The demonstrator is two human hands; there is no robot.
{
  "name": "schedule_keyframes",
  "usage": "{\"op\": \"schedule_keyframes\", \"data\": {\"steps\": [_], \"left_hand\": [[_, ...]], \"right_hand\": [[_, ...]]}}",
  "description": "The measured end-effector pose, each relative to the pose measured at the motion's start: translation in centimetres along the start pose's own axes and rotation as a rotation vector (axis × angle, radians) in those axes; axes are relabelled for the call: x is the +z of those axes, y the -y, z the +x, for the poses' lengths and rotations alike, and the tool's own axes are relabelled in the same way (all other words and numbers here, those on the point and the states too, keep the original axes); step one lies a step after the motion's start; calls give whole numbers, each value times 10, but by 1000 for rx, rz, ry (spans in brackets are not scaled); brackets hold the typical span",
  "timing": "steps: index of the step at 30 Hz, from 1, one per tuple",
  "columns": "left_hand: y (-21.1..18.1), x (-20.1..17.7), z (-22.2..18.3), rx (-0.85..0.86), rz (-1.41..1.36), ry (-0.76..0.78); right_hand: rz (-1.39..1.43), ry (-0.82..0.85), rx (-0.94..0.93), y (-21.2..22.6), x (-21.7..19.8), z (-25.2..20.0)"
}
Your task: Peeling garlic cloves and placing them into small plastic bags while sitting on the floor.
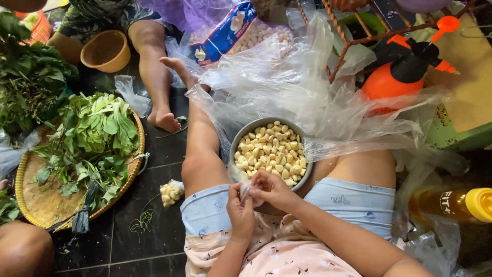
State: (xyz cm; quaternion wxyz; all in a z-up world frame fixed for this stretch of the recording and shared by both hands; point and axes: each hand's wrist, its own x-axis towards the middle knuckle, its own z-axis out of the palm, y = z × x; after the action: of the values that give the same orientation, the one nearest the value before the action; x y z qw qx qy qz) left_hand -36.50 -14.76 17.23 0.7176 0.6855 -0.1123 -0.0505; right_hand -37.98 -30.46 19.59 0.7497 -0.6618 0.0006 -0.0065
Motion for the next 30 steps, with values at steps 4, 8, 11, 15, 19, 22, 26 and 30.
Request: {"op": "schedule_keyframes", "data": {"steps": [4, 8, 11, 15, 19, 22, 26, 30], "left_hand": [[17, -5, 10, -162, -244, -111], [17, -7, 10, -274, -438, -76], [-1, -2, 7, -118, -142, 123], [-35, 8, 8, -39, 163, 165], [-40, 10, 0, 46, 193, 178], [-38, 6, 9, 142, 281, 62], [-51, -6, 23, 238, 408, 24], [-59, -6, 20, 375, 833, 188]], "right_hand": [[2, 27, -100, 6, -9, 5], [-412, -76, -263, 9, -4, 8], [-696, -216, -386, 23, 0, 4], [-525, -188, -218, -4, -3, 4], [-221, -258, -54, -15, -1, 1], [-541, -256, -182, 13, 4, 0], [-1059, -155, -349, 36, 6, -1], [-1196, 168, 160, 35, -13, 4]]}}
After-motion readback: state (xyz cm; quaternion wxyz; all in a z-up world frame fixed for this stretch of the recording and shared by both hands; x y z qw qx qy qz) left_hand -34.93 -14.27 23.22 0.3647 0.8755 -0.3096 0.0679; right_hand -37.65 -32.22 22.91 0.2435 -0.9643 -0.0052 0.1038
